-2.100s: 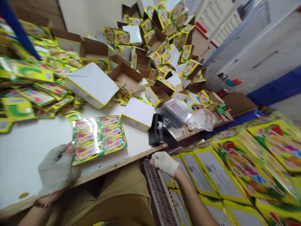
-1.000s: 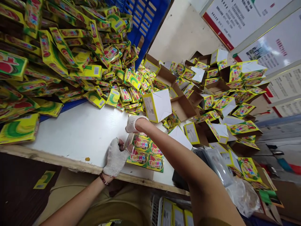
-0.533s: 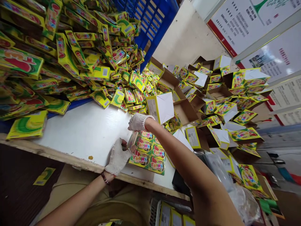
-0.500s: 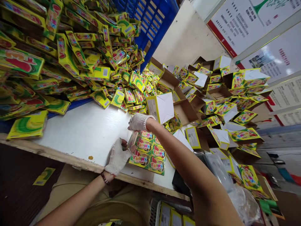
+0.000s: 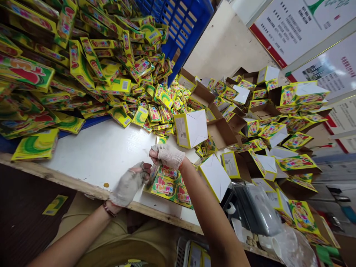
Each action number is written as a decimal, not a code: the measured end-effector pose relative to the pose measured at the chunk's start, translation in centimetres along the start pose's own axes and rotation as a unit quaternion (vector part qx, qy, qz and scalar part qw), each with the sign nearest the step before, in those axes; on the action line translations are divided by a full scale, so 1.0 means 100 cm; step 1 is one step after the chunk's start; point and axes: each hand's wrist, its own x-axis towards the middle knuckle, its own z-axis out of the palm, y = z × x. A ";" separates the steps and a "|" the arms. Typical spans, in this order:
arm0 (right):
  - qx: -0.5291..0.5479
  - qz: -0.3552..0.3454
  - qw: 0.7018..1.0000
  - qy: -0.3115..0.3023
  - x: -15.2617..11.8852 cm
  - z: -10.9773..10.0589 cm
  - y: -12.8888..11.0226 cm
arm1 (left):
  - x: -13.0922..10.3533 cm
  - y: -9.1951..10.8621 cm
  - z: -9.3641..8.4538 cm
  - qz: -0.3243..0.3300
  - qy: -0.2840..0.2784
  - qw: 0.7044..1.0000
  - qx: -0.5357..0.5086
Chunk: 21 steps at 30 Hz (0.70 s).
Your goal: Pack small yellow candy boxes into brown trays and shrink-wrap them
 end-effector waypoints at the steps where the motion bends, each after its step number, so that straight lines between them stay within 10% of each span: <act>1: -0.002 0.000 1.000 -0.002 0.000 0.000 -0.001 | -0.001 0.005 -0.003 -0.044 -0.021 0.997 -0.058; 5: 0.000 0.004 1.000 -0.001 0.000 0.000 -0.004 | -0.006 0.024 -0.003 -0.202 -0.083 0.946 -0.241; 11: -0.003 0.001 1.000 -0.001 -0.001 -0.001 -0.001 | -0.009 0.036 0.010 -0.173 0.023 0.941 -0.290; 21: -0.205 -0.004 0.979 -0.002 -0.011 -0.002 -0.018 | -0.016 0.051 -0.039 0.035 0.053 0.988 0.144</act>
